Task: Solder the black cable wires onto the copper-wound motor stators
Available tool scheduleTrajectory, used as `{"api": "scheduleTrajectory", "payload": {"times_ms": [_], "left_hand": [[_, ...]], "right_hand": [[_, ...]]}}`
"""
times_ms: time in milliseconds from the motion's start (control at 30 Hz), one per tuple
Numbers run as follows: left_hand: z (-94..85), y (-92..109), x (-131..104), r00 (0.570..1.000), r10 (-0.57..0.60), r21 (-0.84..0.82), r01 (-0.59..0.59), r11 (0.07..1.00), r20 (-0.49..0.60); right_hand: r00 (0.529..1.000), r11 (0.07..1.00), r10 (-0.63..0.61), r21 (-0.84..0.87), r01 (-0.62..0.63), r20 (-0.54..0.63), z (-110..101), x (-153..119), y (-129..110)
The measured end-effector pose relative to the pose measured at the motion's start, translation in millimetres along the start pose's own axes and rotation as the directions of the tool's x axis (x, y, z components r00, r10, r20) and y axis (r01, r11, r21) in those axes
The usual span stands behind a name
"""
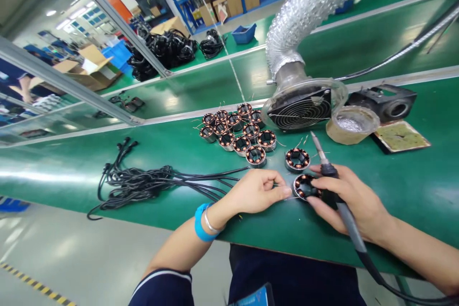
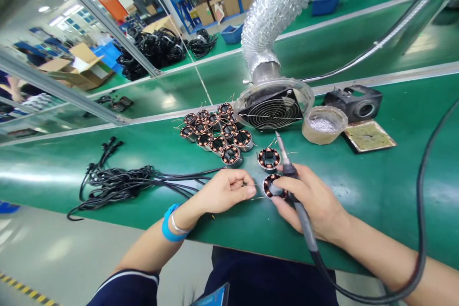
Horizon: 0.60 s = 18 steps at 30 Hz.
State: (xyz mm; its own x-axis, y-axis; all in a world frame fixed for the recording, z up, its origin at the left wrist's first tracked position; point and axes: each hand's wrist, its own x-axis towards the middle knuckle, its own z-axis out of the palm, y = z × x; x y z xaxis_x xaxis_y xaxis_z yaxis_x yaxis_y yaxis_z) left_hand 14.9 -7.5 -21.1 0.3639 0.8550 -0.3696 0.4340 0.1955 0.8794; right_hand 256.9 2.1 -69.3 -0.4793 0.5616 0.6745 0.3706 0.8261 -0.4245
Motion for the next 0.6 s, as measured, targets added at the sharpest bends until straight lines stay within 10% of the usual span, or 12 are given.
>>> {"api": "scheduleTrajectory", "payload": {"times_ms": [367, 600], "left_hand": [[8.0, 12.0, -7.5, 0.996, 0.081, 0.128, -0.075, 0.989, -0.037], [18.6, 6.3, 1.0, 0.997, 0.019, -0.07, -0.024, 0.997, -0.07]], "right_hand": [[1.0, 1.0, -0.017, -0.022, 0.018, 0.026, -12.2, -4.0, 7.5], [0.994, 0.997, -0.064, -0.045, 0.068, 0.086, -4.5, -2.7, 10.8]]}}
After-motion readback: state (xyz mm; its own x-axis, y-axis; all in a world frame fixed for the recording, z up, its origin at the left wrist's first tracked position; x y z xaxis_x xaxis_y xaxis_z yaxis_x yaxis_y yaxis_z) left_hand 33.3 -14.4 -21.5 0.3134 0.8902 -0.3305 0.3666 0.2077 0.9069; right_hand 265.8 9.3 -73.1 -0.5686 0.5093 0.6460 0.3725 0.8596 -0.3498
